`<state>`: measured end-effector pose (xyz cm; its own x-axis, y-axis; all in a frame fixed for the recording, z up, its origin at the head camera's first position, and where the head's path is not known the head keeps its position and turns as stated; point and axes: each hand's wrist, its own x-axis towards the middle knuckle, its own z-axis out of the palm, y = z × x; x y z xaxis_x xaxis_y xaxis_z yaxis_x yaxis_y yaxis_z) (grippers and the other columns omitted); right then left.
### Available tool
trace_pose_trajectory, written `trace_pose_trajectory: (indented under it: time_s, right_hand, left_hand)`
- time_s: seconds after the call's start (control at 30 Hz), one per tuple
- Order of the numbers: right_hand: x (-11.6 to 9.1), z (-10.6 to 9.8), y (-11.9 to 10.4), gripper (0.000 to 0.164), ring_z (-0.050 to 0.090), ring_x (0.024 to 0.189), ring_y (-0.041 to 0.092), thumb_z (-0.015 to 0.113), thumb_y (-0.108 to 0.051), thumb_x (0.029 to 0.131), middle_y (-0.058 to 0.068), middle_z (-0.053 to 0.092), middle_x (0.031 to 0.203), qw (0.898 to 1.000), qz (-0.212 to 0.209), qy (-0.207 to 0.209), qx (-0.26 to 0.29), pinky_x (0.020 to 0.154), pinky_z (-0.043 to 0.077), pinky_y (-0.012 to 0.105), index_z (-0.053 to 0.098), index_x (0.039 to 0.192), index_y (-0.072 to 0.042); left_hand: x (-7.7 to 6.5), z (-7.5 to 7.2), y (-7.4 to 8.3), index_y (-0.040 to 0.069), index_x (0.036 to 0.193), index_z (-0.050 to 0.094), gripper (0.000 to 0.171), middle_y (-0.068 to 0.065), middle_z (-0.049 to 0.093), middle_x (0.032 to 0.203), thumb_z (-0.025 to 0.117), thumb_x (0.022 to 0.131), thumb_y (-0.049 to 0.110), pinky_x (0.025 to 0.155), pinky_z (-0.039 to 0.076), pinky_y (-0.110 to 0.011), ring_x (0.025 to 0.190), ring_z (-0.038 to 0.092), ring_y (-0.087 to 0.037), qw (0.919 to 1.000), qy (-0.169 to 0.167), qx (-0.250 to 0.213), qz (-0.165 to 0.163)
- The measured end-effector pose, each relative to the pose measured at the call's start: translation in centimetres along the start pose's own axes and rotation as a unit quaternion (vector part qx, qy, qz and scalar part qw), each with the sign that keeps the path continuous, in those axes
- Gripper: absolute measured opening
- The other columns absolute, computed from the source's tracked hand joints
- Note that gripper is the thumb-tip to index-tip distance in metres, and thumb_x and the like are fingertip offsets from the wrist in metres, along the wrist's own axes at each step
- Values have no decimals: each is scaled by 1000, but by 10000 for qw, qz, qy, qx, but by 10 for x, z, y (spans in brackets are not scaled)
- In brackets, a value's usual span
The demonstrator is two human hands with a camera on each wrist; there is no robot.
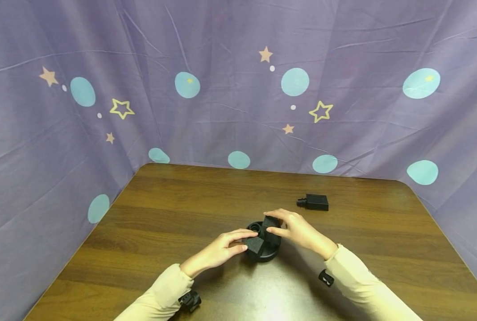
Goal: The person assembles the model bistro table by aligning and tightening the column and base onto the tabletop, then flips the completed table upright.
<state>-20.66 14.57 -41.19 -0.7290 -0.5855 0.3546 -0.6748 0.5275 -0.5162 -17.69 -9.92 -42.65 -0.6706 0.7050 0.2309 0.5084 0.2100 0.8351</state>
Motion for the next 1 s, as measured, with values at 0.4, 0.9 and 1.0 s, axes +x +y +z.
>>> trace_pose_trajectory:
  time_s: [0.4,0.9,1.0]
  right_hand:
    - [-3,-12,8,44,53,66,5,63,-16,81,6,61,95,9940,568,-692,621,58,46,21,51,121,-2]
    - [-14,-19,14,48,50,59,4,69,-21,77,-1,58,78,9959,454,-637,450,54,46,21,54,119,-3]
    - [-15,-21,12,42,54,70,9,69,-14,75,1,58,83,9981,330,-488,190,61,49,26,57,113,0]
  left_hand:
    - [2,-1,1,3,123,50,36,-10,50,125,50,90,15,99,33,-35,120,40,-24,9989,29,466,101]
    - [1,-1,-2,1,123,50,36,-12,49,125,50,90,13,101,31,-38,121,38,-31,9991,51,420,88]
    - [2,-1,-3,0,123,50,36,-12,50,125,50,90,13,101,30,-38,121,38,-33,9990,68,418,126]
